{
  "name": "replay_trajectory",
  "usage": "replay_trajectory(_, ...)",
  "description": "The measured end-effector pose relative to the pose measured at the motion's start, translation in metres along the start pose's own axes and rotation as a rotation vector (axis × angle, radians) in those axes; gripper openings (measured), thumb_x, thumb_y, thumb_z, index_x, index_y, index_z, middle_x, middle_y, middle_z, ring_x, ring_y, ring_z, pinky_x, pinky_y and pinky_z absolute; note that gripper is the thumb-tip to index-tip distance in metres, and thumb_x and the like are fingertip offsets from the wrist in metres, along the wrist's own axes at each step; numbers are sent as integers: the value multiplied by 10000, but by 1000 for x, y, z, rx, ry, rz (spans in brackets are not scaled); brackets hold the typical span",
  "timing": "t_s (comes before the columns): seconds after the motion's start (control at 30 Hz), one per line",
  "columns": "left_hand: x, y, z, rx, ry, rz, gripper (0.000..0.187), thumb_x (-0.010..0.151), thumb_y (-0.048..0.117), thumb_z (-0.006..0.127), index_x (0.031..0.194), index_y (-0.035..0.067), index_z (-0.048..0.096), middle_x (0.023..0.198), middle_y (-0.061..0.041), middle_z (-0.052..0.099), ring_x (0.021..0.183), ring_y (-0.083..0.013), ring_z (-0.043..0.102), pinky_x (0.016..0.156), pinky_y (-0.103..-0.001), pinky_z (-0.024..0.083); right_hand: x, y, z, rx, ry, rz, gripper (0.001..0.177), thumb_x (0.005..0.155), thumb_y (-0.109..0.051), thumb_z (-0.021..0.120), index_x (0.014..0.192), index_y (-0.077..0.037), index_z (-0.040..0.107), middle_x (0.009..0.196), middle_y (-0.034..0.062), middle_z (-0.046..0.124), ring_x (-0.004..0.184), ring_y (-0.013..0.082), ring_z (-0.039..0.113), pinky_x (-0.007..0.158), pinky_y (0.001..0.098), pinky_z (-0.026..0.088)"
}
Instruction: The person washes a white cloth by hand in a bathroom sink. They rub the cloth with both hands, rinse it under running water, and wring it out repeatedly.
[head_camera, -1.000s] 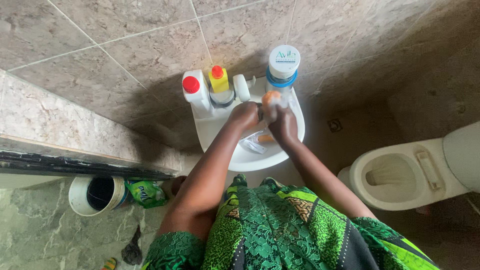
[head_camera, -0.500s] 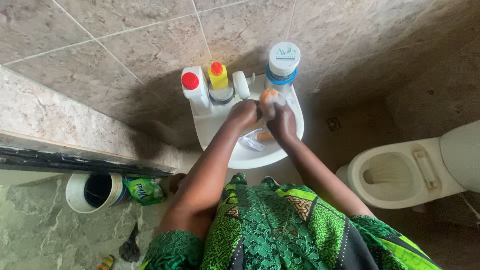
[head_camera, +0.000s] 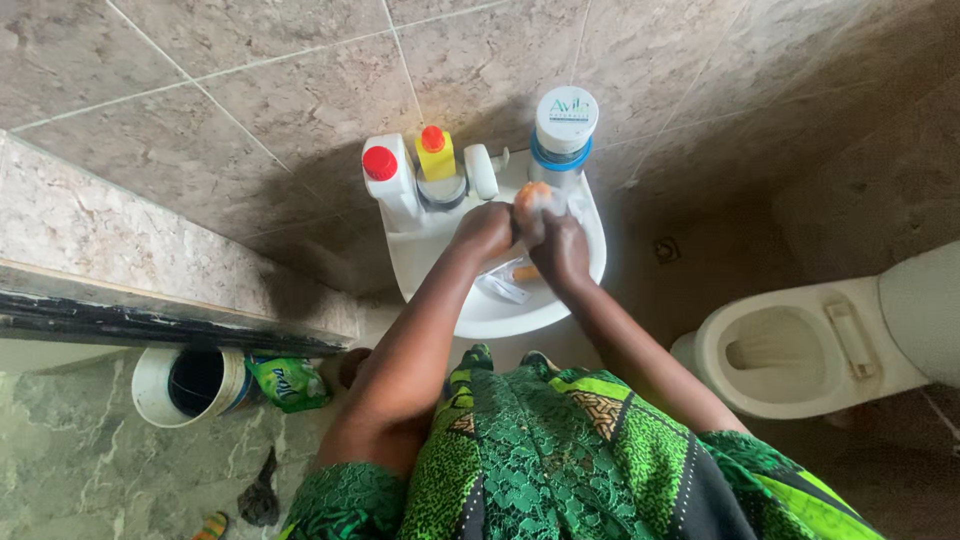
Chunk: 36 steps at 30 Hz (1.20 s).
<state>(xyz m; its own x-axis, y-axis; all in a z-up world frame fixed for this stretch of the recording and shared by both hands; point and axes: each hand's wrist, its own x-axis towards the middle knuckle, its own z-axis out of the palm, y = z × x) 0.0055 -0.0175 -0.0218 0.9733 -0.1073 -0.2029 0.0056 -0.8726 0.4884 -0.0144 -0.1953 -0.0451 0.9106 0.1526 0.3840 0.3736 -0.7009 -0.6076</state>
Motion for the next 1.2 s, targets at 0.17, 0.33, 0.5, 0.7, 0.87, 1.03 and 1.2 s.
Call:
replay_trajectory(0.17,-11,9,-10,-19,69,122,376,849,312,675,1204,200,728,1080,-176,736,987,-382,707,855,-485,545,33,85,13,439,-33,363,289,978,-266,647,1125,-24,707,999,151,768,942,229,734,832,371,575)
replay_trajectory(0.33,-30,19,-26,-113,-39,95,444,860,486,709,1195,196,749,1039,-158,766,960,-349,732,863,-458,548,40,117,6,584,-69,387,433,826,-230,795,1191,-28,683,1065,88,745,969,151,693,828,320,565)
replay_trajectory(0.5,-39,8,-32,-185,35,136,535,823,593,734,1165,181,748,1025,-141,762,949,-338,733,837,-448,543,42,54,-44,338,-174,414,465,760,-209,825,1187,-64,713,1081,143,761,1001,237,737,854,363,563)
replay_trajectory(0.7,-13,-7,2,57,183,62,260,956,229,591,1016,79,795,1057,-235,749,1032,-376,743,896,-491,557,31,-26,-32,-49,-144,4,303,801,-124,754,1101,-82,758,1068,231,733,995,418,706,871,486,554)
replay_trajectory(0.87,-13,-14,-8,-41,114,51,257,918,251,636,1002,37,751,1006,-258,733,977,-417,718,842,-525,541,22,-27,-19,90,-19,-86,314,743,-119,785,1040,-23,753,1018,268,731,943,461,695,802,504,552)
replay_trajectory(1.03,-9,1,-13,-56,134,86,356,852,379,729,1030,71,744,978,-242,731,942,-423,706,820,-511,548,58,58,-4,471,-63,423,316,774,-157,748,1040,13,748,944,211,774,906,341,769,761,431,589)
replay_trajectory(1.2,-8,4,-14,-45,83,41,351,865,388,727,1059,98,765,994,-231,737,948,-412,714,833,-515,541,45,64,13,255,47,351,374,757,-144,795,1085,28,738,947,250,743,916,361,747,782,445,570)
